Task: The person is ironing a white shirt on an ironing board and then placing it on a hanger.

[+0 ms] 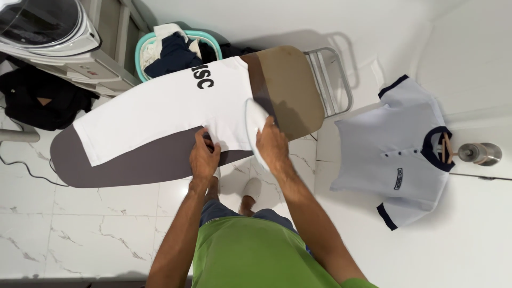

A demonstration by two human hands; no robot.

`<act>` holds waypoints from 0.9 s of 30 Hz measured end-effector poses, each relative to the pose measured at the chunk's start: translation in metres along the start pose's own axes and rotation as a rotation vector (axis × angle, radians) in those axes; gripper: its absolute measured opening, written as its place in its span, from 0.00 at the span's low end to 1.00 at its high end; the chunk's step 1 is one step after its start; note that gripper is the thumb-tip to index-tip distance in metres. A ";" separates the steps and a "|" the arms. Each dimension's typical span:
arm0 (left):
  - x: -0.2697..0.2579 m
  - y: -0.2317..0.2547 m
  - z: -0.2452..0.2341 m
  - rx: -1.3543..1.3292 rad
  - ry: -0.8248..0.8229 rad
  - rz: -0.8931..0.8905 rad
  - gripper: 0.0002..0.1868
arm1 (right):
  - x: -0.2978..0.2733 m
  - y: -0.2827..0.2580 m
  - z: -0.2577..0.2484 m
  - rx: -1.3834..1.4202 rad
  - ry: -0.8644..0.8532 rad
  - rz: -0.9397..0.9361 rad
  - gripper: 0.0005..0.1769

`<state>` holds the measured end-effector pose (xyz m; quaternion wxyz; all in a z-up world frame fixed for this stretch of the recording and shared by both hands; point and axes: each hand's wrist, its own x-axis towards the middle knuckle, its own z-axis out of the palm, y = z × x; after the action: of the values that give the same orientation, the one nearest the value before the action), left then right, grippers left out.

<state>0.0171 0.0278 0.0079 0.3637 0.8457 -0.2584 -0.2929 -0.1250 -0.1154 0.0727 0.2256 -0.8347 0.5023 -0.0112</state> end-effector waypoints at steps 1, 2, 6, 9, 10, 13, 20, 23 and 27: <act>0.001 -0.004 0.001 -0.003 0.000 -0.003 0.34 | 0.006 0.002 0.000 -0.003 -0.002 -0.001 0.25; 0.002 -0.007 0.002 -0.014 -0.007 0.015 0.34 | 0.012 0.004 -0.001 0.015 0.024 0.016 0.23; 0.010 -0.015 -0.001 -0.029 -0.024 0.063 0.35 | 0.028 0.001 -0.009 0.027 0.125 0.057 0.23; 0.012 -0.008 -0.011 -0.013 -0.095 0.043 0.34 | 0.023 -0.009 -0.014 -0.015 0.098 0.028 0.22; 0.013 -0.008 -0.012 -0.015 -0.101 0.044 0.34 | 0.025 -0.013 -0.010 -0.018 0.099 0.033 0.22; 0.018 -0.007 -0.015 0.007 -0.152 0.064 0.29 | 0.031 -0.023 -0.001 0.079 0.032 0.032 0.24; 0.029 -0.018 -0.018 0.044 -0.228 0.104 0.20 | 0.068 -0.033 0.001 0.004 0.024 0.098 0.21; 0.036 -0.028 -0.016 0.023 -0.220 0.186 0.18 | 0.080 -0.029 -0.006 -0.002 0.083 0.150 0.21; 0.043 -0.030 -0.021 -0.009 -0.202 0.297 0.19 | 0.064 -0.036 -0.011 0.002 0.090 0.138 0.22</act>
<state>0.0681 0.0275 -0.0165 0.3791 0.7628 -0.4141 -0.3208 -0.0658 -0.1588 0.0830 0.2041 -0.7964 0.5683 -0.0335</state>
